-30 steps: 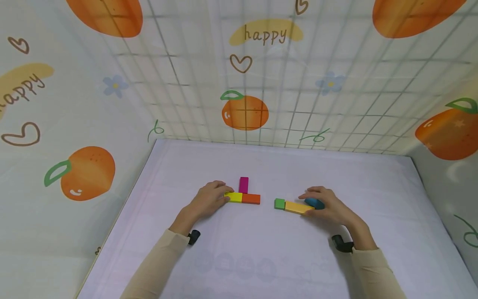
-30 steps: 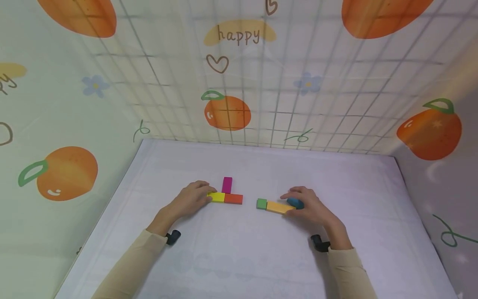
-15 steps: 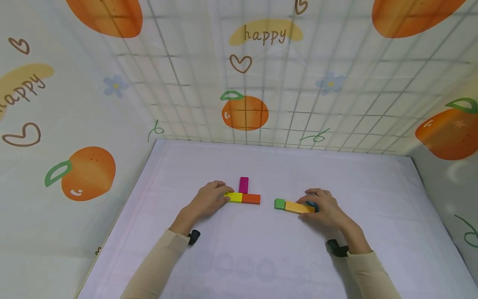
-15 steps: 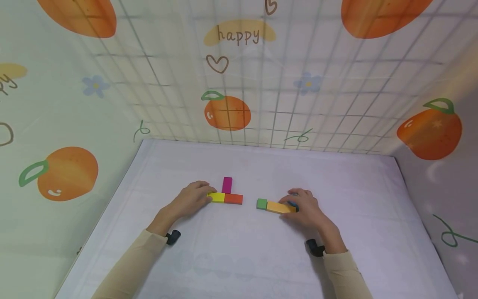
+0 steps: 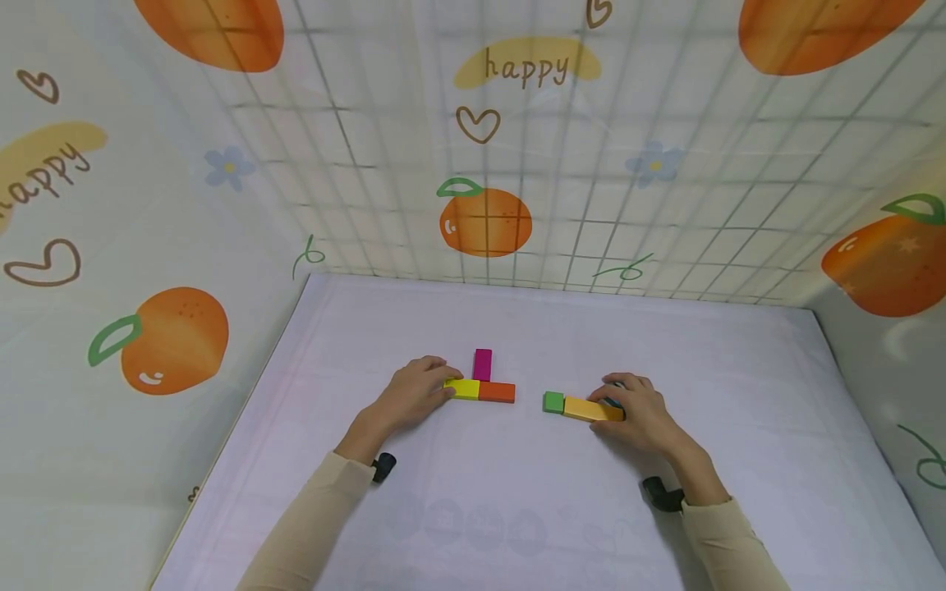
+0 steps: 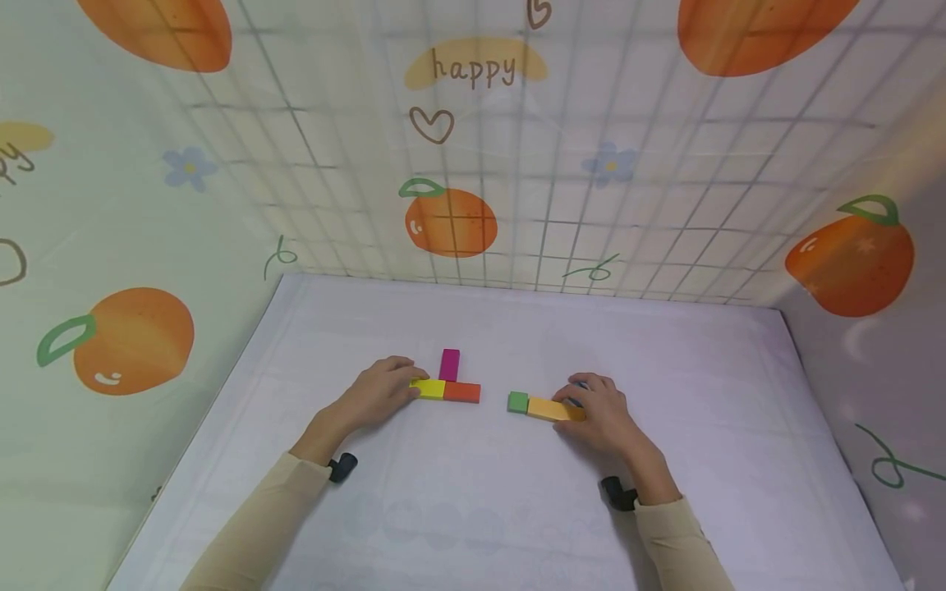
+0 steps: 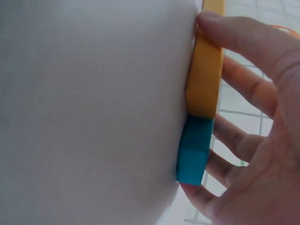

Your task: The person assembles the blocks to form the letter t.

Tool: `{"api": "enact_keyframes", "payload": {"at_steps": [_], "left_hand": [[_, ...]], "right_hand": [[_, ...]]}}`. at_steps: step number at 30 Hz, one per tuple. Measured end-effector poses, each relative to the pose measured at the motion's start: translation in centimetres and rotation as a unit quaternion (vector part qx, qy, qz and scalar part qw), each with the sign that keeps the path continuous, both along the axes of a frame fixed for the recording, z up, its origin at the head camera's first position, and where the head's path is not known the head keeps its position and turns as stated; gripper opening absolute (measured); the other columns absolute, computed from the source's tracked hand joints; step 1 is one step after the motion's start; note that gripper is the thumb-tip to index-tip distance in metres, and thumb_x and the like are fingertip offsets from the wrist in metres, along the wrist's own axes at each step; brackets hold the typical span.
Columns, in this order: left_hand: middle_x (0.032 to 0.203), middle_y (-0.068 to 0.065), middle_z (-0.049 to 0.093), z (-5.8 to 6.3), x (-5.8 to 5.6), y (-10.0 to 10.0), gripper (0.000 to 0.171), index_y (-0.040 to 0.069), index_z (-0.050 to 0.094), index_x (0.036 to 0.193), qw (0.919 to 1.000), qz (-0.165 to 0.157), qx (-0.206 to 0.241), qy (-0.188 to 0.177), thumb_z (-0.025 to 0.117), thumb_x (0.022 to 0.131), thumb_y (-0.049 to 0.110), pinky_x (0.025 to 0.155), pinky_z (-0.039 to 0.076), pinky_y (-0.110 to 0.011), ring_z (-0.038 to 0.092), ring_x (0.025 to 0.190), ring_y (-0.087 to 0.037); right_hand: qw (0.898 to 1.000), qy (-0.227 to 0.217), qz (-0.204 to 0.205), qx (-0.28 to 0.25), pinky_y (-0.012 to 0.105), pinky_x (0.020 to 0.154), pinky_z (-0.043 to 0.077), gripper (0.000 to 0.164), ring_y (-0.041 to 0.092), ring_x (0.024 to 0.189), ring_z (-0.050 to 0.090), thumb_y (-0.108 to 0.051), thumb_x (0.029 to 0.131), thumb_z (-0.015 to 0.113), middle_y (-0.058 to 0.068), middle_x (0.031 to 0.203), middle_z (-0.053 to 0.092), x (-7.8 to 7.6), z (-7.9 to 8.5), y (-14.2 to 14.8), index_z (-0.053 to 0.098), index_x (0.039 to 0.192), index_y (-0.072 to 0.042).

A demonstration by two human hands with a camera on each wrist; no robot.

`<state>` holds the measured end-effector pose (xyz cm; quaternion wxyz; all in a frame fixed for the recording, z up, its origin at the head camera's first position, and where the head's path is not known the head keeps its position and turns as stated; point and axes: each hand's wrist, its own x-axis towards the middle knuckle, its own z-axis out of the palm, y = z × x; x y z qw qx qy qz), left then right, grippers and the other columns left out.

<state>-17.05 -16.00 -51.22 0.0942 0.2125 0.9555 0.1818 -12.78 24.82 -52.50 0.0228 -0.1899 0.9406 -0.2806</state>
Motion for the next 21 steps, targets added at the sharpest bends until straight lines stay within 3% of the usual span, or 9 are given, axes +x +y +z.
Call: {"api": "enact_keyframes", "payload": {"at_steps": [21], "left_hand": [[0.143,-0.006,0.051,0.2,0.1,0.0,0.036,0.029,0.064,0.134,1.0,0.002,0.002,-0.006,0.065,0.099,0.031,0.106,0.04,-0.053,0.045,0.132,-0.026]], "right_hand": [[1.0,-0.012,-0.018,-0.017,0.072,0.097,0.028,0.032,0.052,0.123,0.039,-0.024,0.081,0.086,0.023,0.135,0.052,0.9,1.6,-0.3,0.072,0.108,-0.017]]}}
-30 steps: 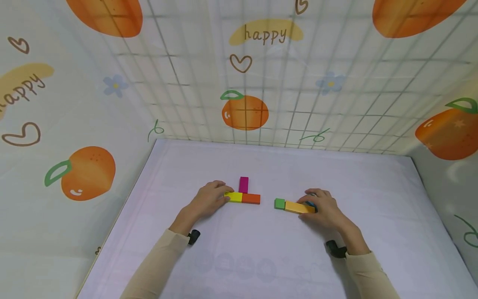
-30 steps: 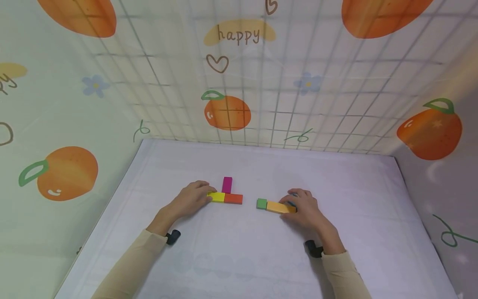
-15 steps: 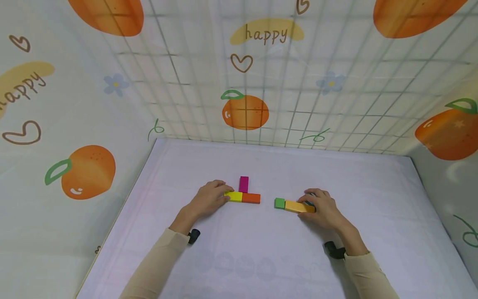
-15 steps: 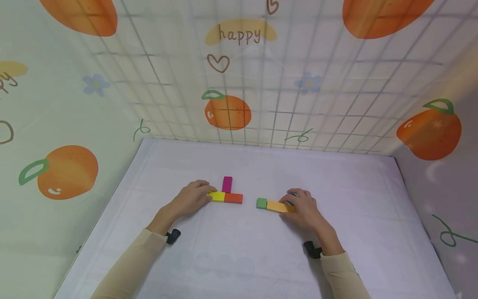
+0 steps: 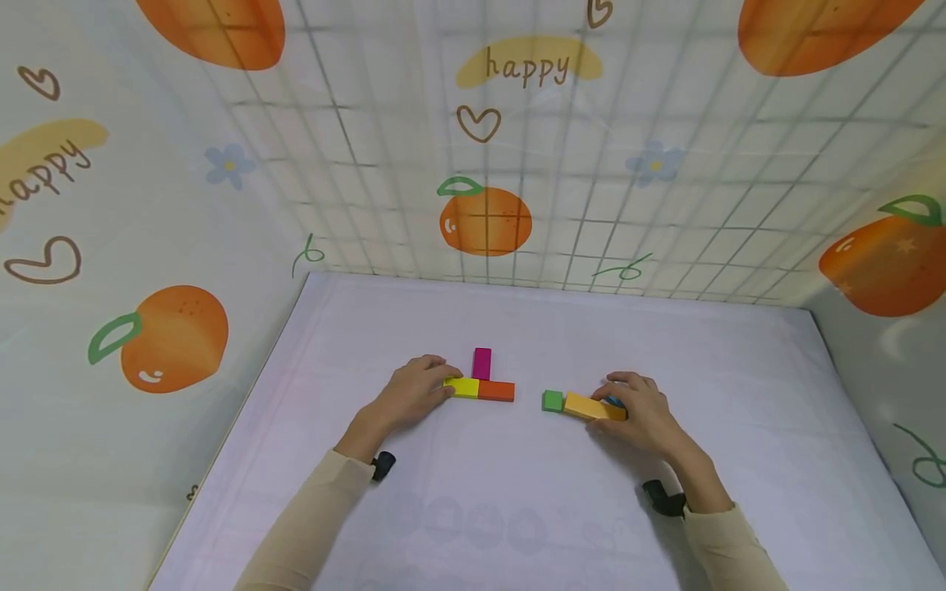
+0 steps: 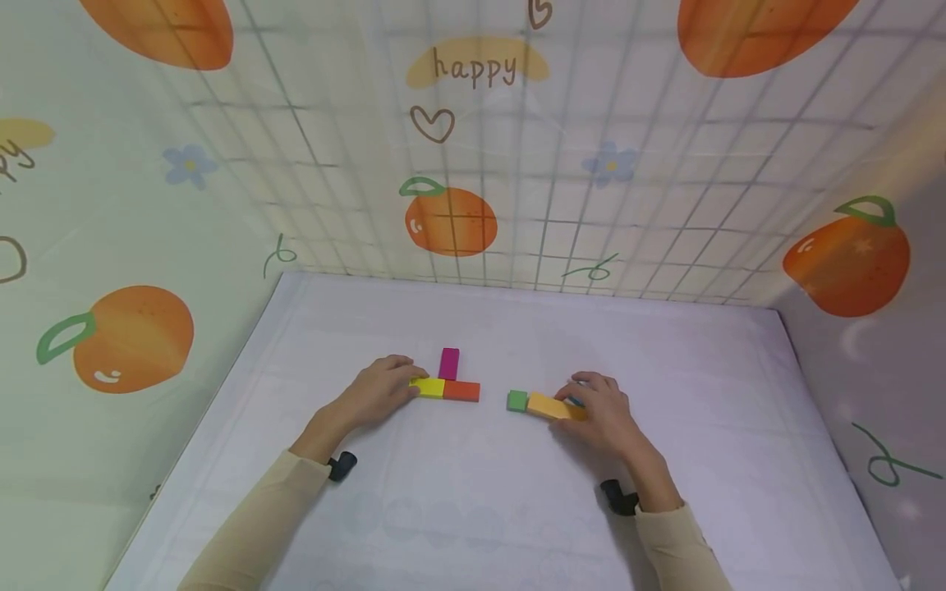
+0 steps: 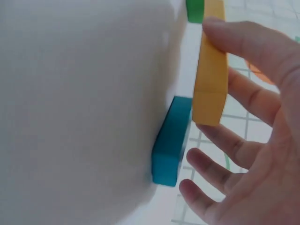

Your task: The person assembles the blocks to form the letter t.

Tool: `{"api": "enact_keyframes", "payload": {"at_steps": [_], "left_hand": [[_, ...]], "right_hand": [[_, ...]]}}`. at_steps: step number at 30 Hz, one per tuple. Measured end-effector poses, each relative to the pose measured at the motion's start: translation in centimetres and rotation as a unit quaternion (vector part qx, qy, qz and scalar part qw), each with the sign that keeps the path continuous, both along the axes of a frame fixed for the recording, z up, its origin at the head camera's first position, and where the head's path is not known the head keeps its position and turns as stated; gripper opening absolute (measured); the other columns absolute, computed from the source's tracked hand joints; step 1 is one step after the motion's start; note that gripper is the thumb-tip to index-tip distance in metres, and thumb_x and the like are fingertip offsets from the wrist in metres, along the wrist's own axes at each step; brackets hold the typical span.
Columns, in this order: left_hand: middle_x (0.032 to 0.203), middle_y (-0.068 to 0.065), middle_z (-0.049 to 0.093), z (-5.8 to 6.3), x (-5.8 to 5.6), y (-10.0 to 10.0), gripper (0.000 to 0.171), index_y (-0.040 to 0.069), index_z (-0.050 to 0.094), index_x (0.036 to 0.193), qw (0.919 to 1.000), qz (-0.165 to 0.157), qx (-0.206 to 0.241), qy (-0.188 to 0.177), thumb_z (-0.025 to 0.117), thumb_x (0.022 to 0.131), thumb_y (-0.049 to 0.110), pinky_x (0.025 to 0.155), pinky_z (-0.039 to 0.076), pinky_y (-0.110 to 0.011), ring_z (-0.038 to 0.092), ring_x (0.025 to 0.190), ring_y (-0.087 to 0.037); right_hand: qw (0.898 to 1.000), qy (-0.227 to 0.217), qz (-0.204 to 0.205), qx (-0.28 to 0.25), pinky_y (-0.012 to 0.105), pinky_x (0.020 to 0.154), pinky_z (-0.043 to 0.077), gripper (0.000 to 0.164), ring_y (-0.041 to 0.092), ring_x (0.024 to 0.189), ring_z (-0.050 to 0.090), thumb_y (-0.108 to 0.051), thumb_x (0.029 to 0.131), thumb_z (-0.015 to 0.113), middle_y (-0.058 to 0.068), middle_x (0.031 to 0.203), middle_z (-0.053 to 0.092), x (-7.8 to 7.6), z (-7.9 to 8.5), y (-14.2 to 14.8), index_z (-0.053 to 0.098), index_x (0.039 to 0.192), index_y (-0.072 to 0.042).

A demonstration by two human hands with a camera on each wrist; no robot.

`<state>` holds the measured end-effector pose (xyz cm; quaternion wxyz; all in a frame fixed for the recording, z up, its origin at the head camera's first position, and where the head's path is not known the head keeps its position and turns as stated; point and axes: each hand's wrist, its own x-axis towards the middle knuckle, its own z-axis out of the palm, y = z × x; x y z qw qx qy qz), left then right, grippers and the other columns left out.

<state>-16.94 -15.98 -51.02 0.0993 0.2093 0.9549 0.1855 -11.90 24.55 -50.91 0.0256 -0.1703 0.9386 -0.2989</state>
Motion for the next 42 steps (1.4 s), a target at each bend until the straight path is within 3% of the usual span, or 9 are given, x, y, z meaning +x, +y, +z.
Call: {"api": "enact_keyframes", "payload": {"at_steps": [9,15,26,42], "left_hand": [[0.142,-0.006,0.052,0.0,0.0,0.0,0.035,0.029,0.064,0.134,1.0,-0.001,0.002,0.004,0.065,0.099,0.031,0.106,0.04,-0.053,0.045,0.131,-0.026],[0.142,-0.005,0.052,0.1,0.0,0.0,0.035,0.029,0.064,0.134,1.0,-0.001,-0.003,0.003,0.064,0.099,0.032,0.106,0.04,-0.052,0.045,0.131,-0.026],[0.143,-0.006,0.051,0.3,0.1,0.1,0.036,0.029,0.064,0.134,1.0,-0.002,-0.005,0.001,0.064,0.099,0.032,0.107,0.04,-0.052,0.045,0.132,-0.026],[0.143,-0.006,0.051,0.4,0.1,0.3,0.035,0.03,0.064,0.134,0.9998,0.006,-0.018,-0.003,0.065,0.098,0.032,0.106,0.041,-0.052,0.045,0.133,-0.027]], "right_hand": [[0.999,0.035,-0.001,-0.004,0.069,0.093,0.033,0.032,0.051,0.12,0.043,-0.02,0.078,0.088,0.022,0.132,0.055,0.9,0.4,-1.7,0.07,0.105,-0.018],[0.999,0.036,0.002,-0.007,0.068,0.092,0.034,0.033,0.048,0.12,0.044,-0.023,0.077,0.088,0.019,0.131,0.055,1.4,0.5,-3.3,0.071,0.105,-0.02],[0.997,0.08,0.011,-0.013,0.058,0.09,0.042,0.034,0.039,0.112,0.051,-0.023,0.074,0.091,0.014,0.122,0.059,1.8,-0.5,-6.3,0.071,0.101,-0.019],[0.998,0.05,-0.029,0.019,0.059,0.096,0.037,0.035,0.034,0.115,0.048,-0.031,0.076,0.089,0.009,0.118,0.06,2.6,-0.1,-11.5,0.068,0.1,-0.015]]}}
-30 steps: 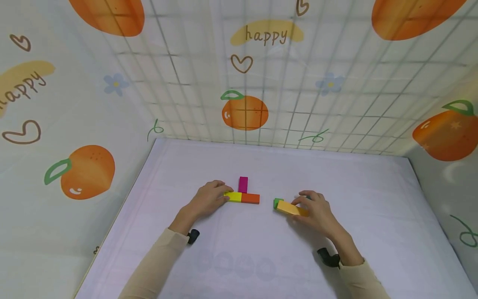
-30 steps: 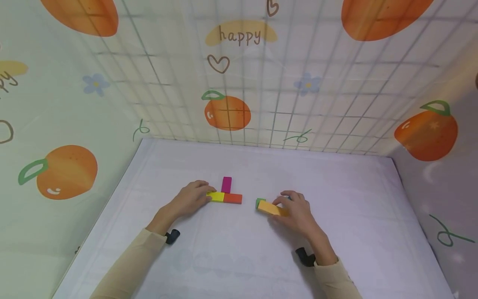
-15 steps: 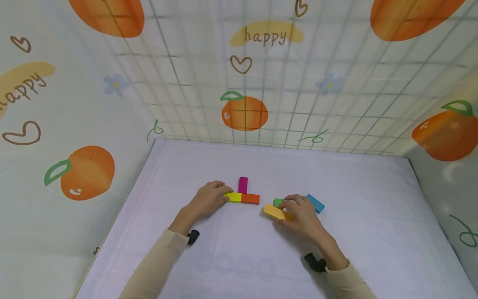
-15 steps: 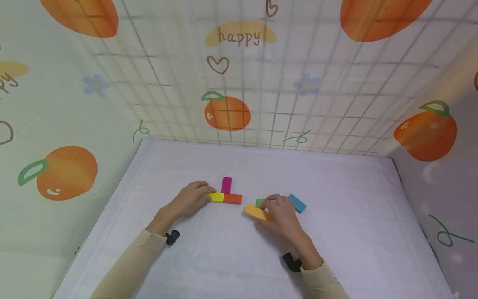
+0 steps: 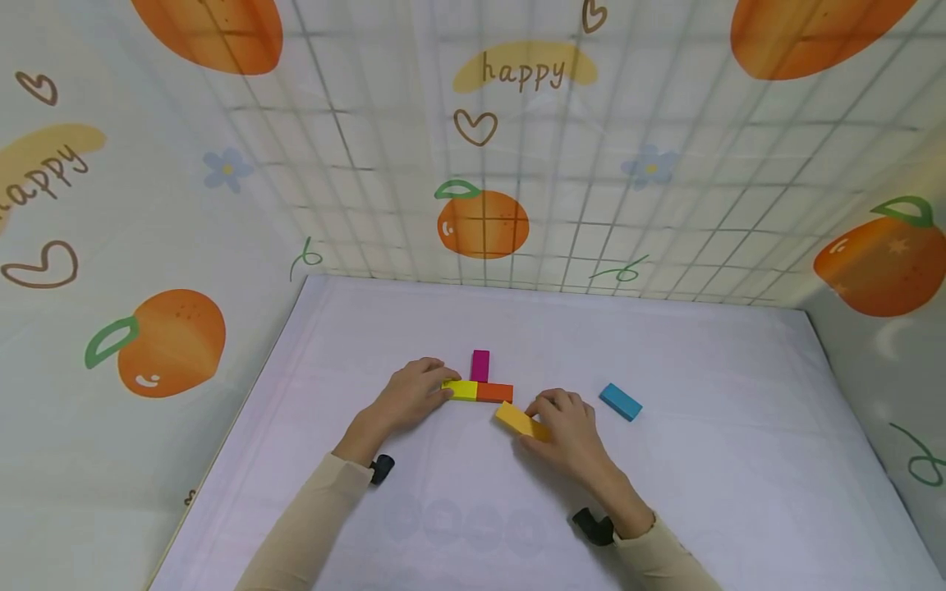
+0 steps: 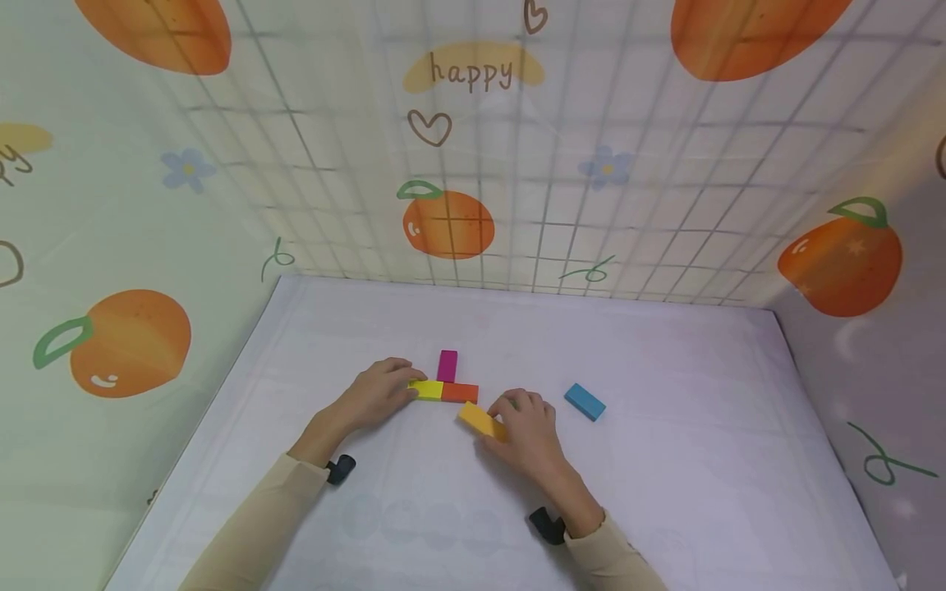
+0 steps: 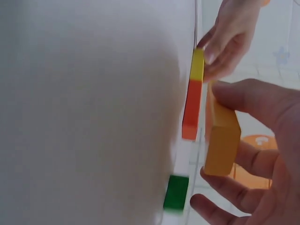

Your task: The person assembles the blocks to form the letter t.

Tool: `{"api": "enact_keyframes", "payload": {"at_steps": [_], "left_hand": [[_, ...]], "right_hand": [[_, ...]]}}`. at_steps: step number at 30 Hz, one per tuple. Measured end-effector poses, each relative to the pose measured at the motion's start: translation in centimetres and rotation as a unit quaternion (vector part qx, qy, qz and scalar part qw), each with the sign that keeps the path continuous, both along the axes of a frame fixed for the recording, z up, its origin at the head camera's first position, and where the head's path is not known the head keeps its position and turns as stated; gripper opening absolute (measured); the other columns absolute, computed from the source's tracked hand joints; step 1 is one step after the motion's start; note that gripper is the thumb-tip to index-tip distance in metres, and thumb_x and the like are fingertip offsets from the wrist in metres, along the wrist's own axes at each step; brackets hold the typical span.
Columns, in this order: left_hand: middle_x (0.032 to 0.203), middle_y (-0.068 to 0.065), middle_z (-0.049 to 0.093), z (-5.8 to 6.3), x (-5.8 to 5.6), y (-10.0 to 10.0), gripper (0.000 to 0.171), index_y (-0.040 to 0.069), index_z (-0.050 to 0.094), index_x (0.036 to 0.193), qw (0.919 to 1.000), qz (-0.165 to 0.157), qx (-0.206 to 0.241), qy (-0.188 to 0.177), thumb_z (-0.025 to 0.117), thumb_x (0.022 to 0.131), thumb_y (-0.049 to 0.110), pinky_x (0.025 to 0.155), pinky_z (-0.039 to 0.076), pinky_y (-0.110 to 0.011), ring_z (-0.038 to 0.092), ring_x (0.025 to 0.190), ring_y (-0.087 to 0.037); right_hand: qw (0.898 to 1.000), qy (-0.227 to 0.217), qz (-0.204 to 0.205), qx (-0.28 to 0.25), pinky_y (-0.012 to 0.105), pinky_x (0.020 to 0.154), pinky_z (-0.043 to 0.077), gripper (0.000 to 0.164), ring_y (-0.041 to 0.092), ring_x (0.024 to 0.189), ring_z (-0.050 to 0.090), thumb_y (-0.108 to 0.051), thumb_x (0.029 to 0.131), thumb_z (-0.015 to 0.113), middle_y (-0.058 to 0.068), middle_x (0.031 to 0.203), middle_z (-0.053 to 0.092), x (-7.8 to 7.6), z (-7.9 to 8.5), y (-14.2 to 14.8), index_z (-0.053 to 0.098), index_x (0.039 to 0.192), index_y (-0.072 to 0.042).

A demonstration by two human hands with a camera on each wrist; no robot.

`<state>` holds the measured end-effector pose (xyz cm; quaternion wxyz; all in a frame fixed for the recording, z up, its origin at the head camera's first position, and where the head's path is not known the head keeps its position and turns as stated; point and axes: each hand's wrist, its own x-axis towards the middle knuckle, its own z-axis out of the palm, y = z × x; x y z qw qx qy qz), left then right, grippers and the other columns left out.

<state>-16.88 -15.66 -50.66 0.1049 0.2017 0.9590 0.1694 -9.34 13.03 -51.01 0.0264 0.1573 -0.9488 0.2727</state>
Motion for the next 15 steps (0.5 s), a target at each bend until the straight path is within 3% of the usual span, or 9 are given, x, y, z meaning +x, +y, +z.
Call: {"api": "enact_keyframes", "payload": {"at_steps": [15], "left_hand": [[0.142,-0.007,0.052,-0.1,0.0,-0.2,0.035,0.029,0.065,0.133,0.9999,-0.009,0.005,0.01,0.065,0.098,0.032,0.106,0.041,-0.053,0.046,0.131,-0.028]], "right_hand": [[0.999,-0.006,-0.017,0.051,0.061,0.094,0.038,0.035,0.035,0.113,0.05,-0.037,0.078,0.086,0.012,0.118,0.059,0.0,-0.3,-3.8,0.065,0.098,-0.016]]}}
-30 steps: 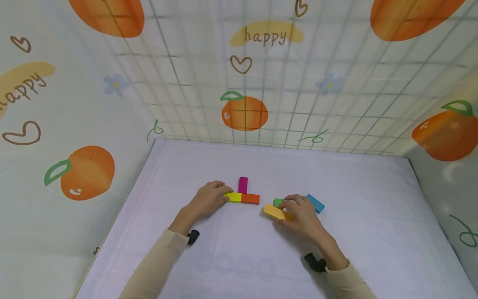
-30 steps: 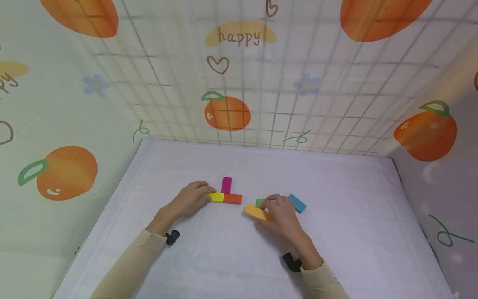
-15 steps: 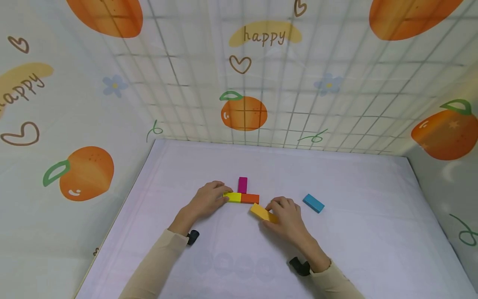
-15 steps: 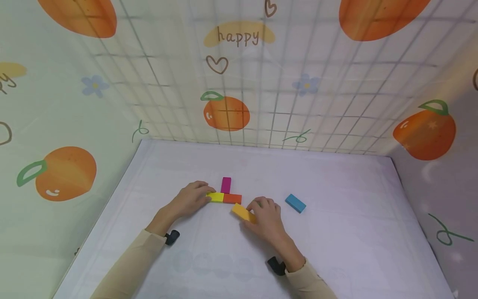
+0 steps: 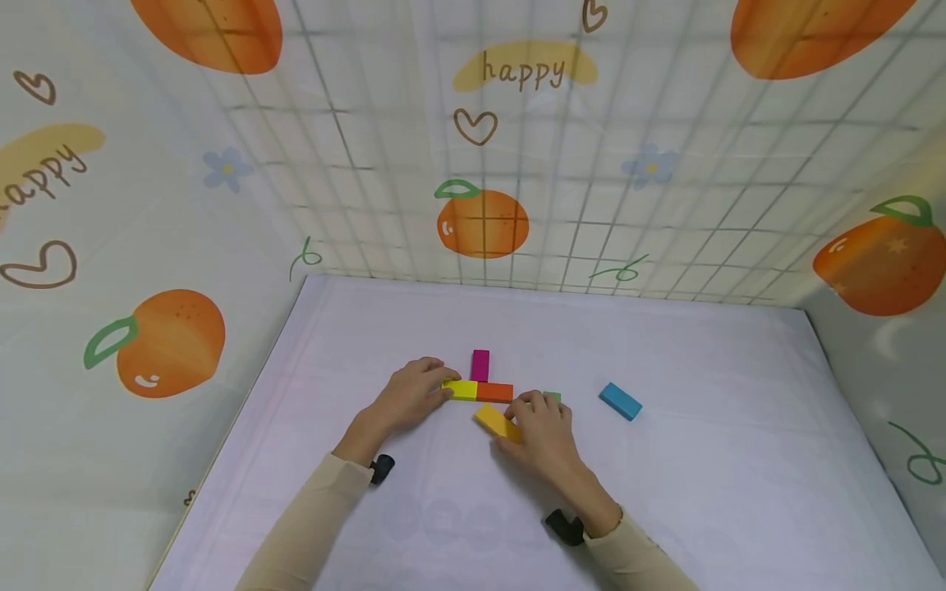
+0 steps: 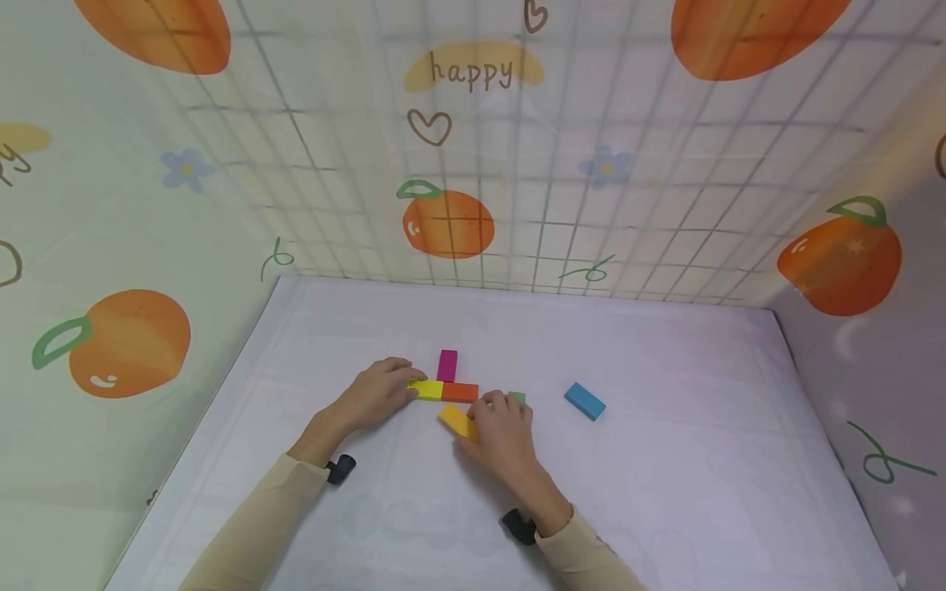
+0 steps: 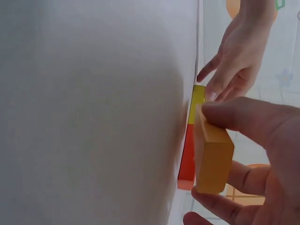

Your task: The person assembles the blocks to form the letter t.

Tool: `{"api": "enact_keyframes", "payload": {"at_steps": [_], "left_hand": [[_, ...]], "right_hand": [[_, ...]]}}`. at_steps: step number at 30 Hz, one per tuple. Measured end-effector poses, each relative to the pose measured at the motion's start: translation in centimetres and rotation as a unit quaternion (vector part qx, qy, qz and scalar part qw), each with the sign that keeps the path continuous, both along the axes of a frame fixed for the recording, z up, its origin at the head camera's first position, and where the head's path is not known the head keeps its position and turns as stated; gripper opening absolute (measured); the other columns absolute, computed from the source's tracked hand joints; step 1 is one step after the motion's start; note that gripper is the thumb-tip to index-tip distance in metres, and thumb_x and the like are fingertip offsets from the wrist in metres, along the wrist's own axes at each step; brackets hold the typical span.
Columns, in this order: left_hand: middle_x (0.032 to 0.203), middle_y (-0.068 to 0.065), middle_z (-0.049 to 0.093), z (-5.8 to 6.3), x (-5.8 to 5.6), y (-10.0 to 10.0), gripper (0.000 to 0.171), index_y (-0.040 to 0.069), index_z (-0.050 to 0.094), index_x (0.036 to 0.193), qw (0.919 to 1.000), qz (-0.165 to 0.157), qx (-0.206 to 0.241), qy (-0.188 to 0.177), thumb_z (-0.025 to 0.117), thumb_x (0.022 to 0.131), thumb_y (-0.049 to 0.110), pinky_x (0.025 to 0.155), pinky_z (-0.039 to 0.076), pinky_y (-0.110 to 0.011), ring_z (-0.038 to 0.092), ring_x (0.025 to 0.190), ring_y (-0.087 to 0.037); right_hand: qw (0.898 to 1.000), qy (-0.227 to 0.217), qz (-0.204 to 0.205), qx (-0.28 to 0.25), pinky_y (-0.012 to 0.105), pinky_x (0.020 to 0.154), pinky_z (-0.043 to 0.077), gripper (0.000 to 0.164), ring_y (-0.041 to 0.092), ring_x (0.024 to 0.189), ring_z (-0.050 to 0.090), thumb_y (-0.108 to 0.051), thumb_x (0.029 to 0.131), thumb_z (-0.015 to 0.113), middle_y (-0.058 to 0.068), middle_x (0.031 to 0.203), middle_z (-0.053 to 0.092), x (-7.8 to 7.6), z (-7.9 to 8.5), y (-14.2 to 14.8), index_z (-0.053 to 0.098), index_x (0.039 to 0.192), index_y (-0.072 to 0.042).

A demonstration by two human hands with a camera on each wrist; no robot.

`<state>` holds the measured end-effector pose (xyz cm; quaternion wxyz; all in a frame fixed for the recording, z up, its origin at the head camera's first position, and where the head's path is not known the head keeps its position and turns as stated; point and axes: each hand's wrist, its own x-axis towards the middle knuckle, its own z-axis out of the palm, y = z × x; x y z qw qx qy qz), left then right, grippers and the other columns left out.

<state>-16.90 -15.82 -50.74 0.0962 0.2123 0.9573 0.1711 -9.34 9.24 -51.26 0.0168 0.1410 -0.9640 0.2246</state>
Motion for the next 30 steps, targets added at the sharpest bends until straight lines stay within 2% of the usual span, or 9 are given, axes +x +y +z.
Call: {"api": "enact_keyframes", "payload": {"at_steps": [13,25,30], "left_hand": [[0.143,-0.007,0.052,0.0,-0.1,-0.1,0.036,0.029,0.064,0.134,1.0,-0.001,0.005,-0.002,0.065,0.098,0.032,0.107,0.04,-0.054,0.045,0.132,-0.028],[0.144,-0.007,0.051,0.0,-0.1,-0.1,0.036,0.029,0.064,0.135,0.9999,0.003,0.007,-0.007,0.064,0.099,0.034,0.107,0.039,-0.053,0.045,0.132,-0.028],[0.144,-0.007,0.051,0.1,0.0,-0.1,0.036,0.029,0.064,0.135,0.9999,0.001,0.005,-0.012,0.064,0.099,0.034,0.107,0.039,-0.054,0.045,0.132,-0.028]], "right_hand": [[0.999,-0.018,-0.027,0.029,0.052,0.09,0.04,0.036,0.03,0.103,0.05,-0.036,0.077,0.086,0.009,0.108,0.058,-0.2,0.0,-1.4,0.065,0.097,-0.015],[0.997,-0.002,-0.029,0.074,0.049,0.083,0.041,0.044,0.026,0.09,0.05,-0.048,0.074,0.086,0.007,0.095,0.055,-0.4,-0.2,-1.8,0.06,0.088,-0.016],[0.997,-0.029,-0.02,0.073,0.051,0.082,0.042,0.042,0.026,0.091,0.052,-0.051,0.075,0.084,0.007,0.094,0.057,-0.1,0.2,-1.4,0.068,0.09,-0.015]]}}
